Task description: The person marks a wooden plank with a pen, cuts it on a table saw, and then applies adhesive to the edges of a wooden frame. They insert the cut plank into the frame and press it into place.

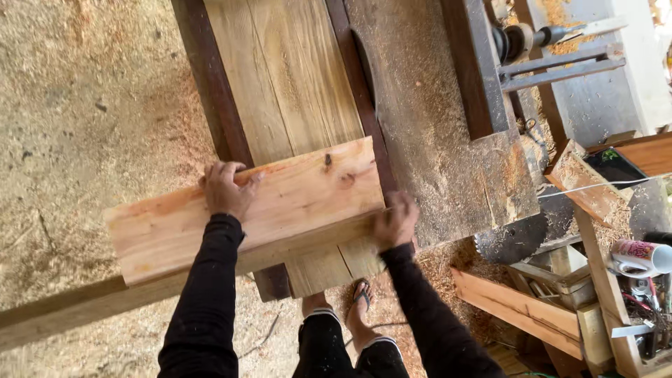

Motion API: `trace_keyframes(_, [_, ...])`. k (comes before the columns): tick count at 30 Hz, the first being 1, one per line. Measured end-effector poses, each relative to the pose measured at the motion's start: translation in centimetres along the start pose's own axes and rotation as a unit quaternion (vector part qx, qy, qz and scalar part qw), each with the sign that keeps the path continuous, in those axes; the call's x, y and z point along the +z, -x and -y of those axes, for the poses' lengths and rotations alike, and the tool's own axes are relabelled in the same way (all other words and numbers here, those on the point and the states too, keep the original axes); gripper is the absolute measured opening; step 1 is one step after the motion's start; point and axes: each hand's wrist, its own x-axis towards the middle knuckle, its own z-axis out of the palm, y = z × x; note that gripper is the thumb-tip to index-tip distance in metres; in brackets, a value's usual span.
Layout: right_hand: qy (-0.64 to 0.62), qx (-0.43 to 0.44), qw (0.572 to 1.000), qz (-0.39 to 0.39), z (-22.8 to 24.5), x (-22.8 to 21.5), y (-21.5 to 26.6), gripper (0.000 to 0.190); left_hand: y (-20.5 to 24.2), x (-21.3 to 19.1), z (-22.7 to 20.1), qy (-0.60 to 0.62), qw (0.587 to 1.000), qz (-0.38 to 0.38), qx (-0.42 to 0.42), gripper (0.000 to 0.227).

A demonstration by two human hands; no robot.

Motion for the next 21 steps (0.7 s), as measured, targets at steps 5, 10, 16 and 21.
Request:
trace_keyframes(5, [-0.176, 0.34, 0.881, 0.277, -8.1, 2.1, -2.2, 0.037, -1.7, 1.5, -0.2, 0.018, 0.999, 0.035, -0.022, 0.043])
trace_keyframes(10, [-0.303, 0.394, 0.84, 0.217, -10.8, 2.5, -0.6, 0.037, -0.9, 2.9, -3.3, 0.022, 0.999, 0.031, -0.033, 0.04])
trace_keyframes(16, [-0.365, 0.407, 0.814, 0.194, -14.0, 4.4, 0.7, 0.033, -0.9, 4.4, -4.4, 0.046, 0.998, 0.031, -0.034, 0.041])
trace_keyframes(21, [-0.342, 0.458, 0.801, 0.179, -14.7, 5.5, 0.8, 0.029, -1.7, 5.7, -4.8, 0.024, 0.996, 0.053, -0.063, 0.04])
